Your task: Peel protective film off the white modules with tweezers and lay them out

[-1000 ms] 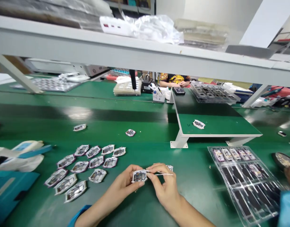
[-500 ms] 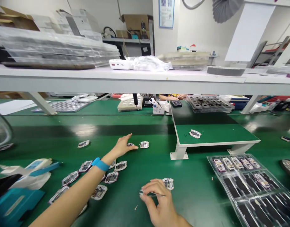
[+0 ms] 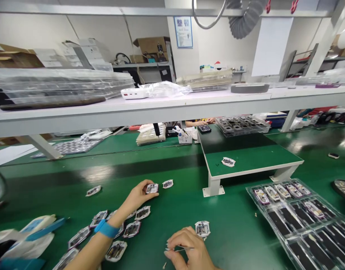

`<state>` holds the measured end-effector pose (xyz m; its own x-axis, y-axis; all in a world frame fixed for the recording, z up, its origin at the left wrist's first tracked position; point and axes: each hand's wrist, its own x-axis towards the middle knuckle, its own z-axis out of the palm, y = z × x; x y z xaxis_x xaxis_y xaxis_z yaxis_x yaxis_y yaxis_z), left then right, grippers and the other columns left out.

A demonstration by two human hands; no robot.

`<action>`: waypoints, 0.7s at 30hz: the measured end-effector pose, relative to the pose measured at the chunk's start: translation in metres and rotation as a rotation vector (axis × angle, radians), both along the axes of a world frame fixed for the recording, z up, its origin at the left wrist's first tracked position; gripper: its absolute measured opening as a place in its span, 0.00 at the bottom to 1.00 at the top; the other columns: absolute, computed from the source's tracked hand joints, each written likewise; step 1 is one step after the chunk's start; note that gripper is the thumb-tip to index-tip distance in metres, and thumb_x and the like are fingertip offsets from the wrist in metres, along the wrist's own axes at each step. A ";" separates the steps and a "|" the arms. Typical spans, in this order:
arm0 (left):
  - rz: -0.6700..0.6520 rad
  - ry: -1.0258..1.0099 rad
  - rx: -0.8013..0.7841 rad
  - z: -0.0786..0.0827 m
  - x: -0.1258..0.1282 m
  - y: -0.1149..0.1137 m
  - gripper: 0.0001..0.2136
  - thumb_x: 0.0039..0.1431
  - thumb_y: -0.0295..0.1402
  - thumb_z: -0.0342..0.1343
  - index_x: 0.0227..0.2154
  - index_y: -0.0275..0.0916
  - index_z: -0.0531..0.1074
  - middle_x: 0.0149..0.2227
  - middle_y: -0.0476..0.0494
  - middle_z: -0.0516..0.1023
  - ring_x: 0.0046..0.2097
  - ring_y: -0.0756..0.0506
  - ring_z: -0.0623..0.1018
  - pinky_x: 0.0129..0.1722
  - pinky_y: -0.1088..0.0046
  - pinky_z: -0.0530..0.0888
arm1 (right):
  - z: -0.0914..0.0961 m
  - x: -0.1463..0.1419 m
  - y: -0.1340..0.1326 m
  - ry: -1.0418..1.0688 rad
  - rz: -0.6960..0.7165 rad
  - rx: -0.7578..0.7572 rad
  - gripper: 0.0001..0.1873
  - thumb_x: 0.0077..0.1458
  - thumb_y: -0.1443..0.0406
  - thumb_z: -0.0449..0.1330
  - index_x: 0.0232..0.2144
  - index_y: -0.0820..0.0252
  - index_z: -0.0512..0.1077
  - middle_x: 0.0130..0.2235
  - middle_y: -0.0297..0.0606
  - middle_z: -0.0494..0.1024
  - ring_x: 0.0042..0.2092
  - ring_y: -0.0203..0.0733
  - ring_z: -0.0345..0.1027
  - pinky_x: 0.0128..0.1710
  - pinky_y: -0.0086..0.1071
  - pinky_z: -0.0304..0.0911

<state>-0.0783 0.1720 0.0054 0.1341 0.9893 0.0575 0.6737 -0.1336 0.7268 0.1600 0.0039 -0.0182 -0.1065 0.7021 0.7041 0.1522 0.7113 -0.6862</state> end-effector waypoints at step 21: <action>-0.125 -1.041 -0.661 -0.012 0.067 -0.155 0.23 0.51 0.34 0.65 0.51 0.45 0.74 0.40 0.47 0.81 0.40 0.47 0.76 0.38 0.76 0.71 | 0.007 0.001 0.004 0.228 -0.056 -0.322 0.06 0.57 0.58 0.64 0.31 0.53 0.76 0.32 0.38 0.82 0.42 0.47 0.74 0.43 0.40 0.71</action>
